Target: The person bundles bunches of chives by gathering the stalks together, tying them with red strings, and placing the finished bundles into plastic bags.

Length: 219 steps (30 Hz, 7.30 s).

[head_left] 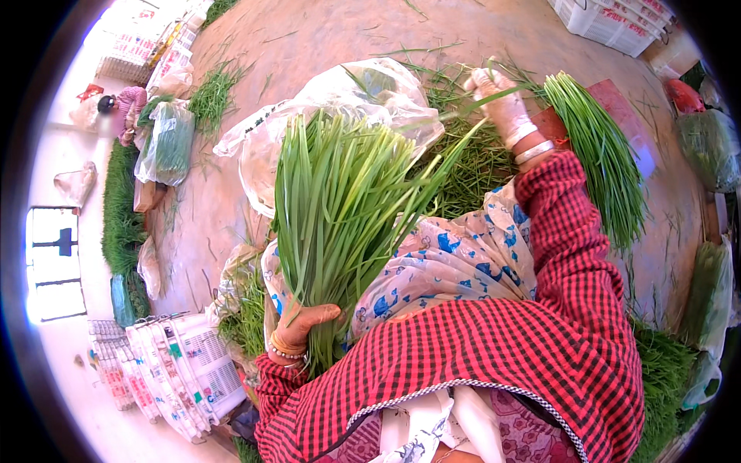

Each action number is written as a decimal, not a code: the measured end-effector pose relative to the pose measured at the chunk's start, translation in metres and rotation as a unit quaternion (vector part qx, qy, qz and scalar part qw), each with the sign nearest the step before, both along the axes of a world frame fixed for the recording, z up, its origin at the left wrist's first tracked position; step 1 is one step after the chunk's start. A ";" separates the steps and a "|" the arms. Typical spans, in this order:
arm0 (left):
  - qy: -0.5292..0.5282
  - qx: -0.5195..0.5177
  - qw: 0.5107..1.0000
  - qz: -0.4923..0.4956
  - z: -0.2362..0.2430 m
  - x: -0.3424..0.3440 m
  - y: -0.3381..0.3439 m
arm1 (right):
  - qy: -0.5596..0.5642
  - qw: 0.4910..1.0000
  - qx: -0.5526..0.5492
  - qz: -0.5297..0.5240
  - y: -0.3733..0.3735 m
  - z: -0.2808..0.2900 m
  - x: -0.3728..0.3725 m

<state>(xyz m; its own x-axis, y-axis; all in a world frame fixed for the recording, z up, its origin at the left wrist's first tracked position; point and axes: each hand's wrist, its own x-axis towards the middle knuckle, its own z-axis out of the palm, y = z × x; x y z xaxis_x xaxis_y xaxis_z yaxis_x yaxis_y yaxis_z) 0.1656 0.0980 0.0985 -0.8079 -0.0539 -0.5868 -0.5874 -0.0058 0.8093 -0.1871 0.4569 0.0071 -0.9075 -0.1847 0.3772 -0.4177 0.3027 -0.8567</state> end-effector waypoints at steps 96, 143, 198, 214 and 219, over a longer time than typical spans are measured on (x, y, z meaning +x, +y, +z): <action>0.261 -0.740 0.567 -0.250 0.004 -0.038 -0.022 | 0.131 0.914 0.189 0.335 -0.088 0.069 0.084; 0.377 -0.716 0.547 -0.211 -0.016 -0.006 -0.052 | -0.284 0.820 0.470 0.162 0.029 0.015 0.082; 0.403 -0.628 0.623 -0.235 -0.011 -0.023 -0.033 | -0.282 0.882 -0.032 0.377 -0.072 -0.010 0.113; 0.090 -0.177 0.964 -0.175 -0.011 -0.021 -0.020 | -0.144 0.888 0.427 0.087 0.047 -0.010 0.050; 0.010 -0.072 0.996 -0.043 -0.015 -0.022 -0.016 | 0.050 0.975 0.169 0.134 -0.011 0.028 0.065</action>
